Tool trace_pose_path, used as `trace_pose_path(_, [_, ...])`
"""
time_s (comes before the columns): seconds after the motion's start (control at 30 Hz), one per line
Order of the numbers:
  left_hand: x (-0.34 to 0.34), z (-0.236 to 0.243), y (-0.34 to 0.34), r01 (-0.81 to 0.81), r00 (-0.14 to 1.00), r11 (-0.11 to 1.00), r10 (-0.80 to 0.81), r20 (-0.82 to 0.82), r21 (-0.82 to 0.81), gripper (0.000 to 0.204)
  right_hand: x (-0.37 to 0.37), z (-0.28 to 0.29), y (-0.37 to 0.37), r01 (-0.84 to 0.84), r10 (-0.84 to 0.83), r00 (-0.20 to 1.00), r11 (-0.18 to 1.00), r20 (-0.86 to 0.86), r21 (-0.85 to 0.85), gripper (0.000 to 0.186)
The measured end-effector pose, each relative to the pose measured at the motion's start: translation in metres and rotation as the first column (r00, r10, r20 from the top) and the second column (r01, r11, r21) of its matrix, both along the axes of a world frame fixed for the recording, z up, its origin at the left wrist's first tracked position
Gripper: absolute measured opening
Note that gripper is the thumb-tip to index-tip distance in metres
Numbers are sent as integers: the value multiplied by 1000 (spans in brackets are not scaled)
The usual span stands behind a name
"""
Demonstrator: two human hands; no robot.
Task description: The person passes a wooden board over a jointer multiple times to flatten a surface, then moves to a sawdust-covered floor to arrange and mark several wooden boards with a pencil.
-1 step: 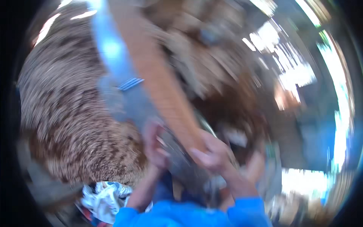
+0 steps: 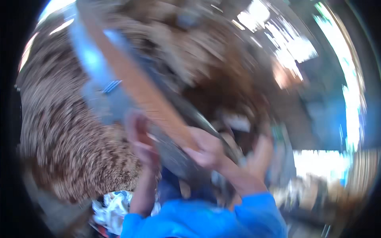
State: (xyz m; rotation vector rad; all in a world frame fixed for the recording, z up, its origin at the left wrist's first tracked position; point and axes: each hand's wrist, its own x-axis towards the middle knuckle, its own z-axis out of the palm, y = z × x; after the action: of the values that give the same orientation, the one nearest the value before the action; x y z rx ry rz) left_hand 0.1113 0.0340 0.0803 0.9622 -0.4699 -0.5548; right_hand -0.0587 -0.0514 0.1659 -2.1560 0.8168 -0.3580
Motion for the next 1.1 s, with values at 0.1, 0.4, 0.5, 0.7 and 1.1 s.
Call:
trace_pose_path(0.1, [-34,53,-14,162,980,986,-158,-123,25,115,-91,15,47,293,-238,956,744,-172,600,57])
trace_pose_path(0.4, [-295,44,70,723,690,680,-705,-163,120,82,-348,-7,235,486,-470,871,867,142,-113,78])
trace_pose_path(0.5, [-389,42,107,871,492,479,-853,-174,114,85,-403,-16,259,530,-535,843,844,59,77,99])
trace_pose_path(0.7, [-481,-24,108,898,250,302,-949,192,321,114,-526,-67,285,697,-742,654,667,149,263,114])
trace_pose_path(1.1, [-381,-32,-16,-325,-498,818,-575,649,476,82,-812,-324,306,945,-899,-86,63,-430,-321,110])
